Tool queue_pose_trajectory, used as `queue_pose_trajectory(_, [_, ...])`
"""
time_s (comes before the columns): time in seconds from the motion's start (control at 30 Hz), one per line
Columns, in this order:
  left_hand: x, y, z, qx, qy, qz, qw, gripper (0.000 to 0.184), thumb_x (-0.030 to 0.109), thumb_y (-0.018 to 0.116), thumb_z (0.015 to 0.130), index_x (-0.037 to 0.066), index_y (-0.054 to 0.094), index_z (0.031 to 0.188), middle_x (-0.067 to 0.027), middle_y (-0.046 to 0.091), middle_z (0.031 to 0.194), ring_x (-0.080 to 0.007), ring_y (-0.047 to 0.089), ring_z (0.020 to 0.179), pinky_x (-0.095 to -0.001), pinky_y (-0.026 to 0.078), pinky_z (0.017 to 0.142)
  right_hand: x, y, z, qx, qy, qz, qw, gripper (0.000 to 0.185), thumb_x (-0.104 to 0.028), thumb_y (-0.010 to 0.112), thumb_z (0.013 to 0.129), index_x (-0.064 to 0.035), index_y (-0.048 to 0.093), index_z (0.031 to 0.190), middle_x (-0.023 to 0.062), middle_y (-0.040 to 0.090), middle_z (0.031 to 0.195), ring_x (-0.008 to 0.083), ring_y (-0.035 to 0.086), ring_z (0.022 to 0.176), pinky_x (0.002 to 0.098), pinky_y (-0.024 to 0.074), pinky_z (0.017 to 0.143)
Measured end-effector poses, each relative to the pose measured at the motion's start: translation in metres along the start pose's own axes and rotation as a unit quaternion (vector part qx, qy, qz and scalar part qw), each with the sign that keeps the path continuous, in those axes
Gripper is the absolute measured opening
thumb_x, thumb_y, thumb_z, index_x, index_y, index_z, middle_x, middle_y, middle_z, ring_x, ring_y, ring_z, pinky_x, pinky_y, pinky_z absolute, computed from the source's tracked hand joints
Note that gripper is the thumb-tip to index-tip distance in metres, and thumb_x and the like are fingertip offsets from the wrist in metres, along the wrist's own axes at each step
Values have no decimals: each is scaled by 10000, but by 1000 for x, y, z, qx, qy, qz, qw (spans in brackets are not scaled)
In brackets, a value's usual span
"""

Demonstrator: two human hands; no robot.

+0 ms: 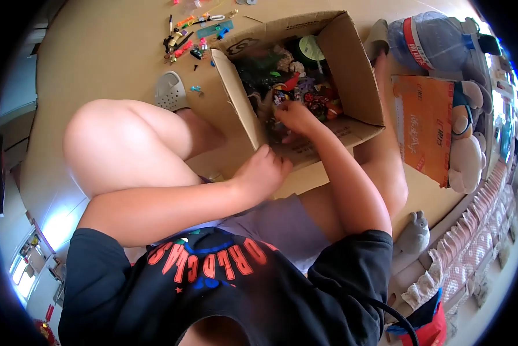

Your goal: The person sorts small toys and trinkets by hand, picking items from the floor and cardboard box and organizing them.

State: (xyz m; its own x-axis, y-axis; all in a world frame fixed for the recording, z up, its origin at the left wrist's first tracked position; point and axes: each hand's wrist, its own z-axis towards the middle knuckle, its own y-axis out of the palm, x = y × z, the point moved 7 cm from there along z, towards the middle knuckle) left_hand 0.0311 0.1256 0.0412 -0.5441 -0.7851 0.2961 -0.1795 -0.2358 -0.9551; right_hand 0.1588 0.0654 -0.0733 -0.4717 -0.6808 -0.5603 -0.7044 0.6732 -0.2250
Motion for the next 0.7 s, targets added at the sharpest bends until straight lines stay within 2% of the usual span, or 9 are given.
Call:
queue_pose_trajectory(0.07, [3,-2,-2,1,11,14,1000,122,111,596,746,64,551,849,-72,600,690,-245,600,718,-343,436,776,6,6,-4,-44,42,4,998,296,-178,572,913,29,616,1120,107,687,901,219,693,762,384,612,522])
queue_pose_trajectory(0.17, [4,4,-2,-14,-9,-23,1000,113,109,591,761,66,559,861,-82,609,708,-251,608,728,-351,439,774,-3,-10,-14,29,12,64,997,260,-152,552,935,30,616,1110,105,692,898,219,697,724,359,603,521])
queue_pose_trajectory(0.23, [8,32,-1,-60,-54,-43,996,138,94,562,814,28,579,934,-120,645,771,-275,632,781,-378,467,828,-11,-19,-26,69,-37,81,994,211,-86,499,954,21,604,1103,115,696,892,191,696,654,314,560,505])
queue_pose_trajectory(0.33, [16,86,2,-113,-160,-88,977,249,75,529,865,-28,597,1081,-201,684,888,-316,646,815,-427,523,803,-30,-18,-49,63,-96,80,990,241,-14,462,925,3,591,1129,109,698,886,179,699,729,291,545,564])
queue_pose_trajectory(0.37, [32,88,13,-174,-81,0,981,274,84,549,855,-27,643,1088,-214,689,938,-337,656,866,-478,522,791,-35,-14,-53,38,-123,107,986,262,14,446,912,-2,588,1131,107,699,888,172,699,763,284,542,589])
queue_pose_trajectory(0.43, [45,100,30,-205,-97,153,962,296,101,583,829,-4,731,1063,-202,702,1033,-370,660,989,-587,496,830,-89,3,-83,9,-179,88,980,293,55,421,892,5,583,1132,110,695,900,169,694,821,286,543,628])
queue_pose_trajectory(0.47, [54,99,29,-205,6,284,937,318,103,572,836,-3,726,1093,-196,705,1048,-376,663,985,-595,479,887,-122,17,-87,-43,-202,86,975,300,64,412,887,13,583,1128,115,692,903,173,693,829,290,544,642])
queue_pose_trajectory(0.5, [44,51,29,-268,-6,158,950,325,113,569,846,-6,725,1106,-207,701,1072,-401,660,998,-609,453,932,-154,30,-99,-88,-217,87,968,306,72,404,881,20,584,1124,119,688,907,178,691,837,294,545,655])
queue_pose_trajectory(0.7, [41,15,6,-345,51,82,934,305,148,546,924,-18,694,1132,-204,679,1149,-378,643,1072,-553,446,978,-292,120,38,-145,-219,82,961,281,-115,444,963,32,605,1141,70,615,828,152,556,597,285,458,532])
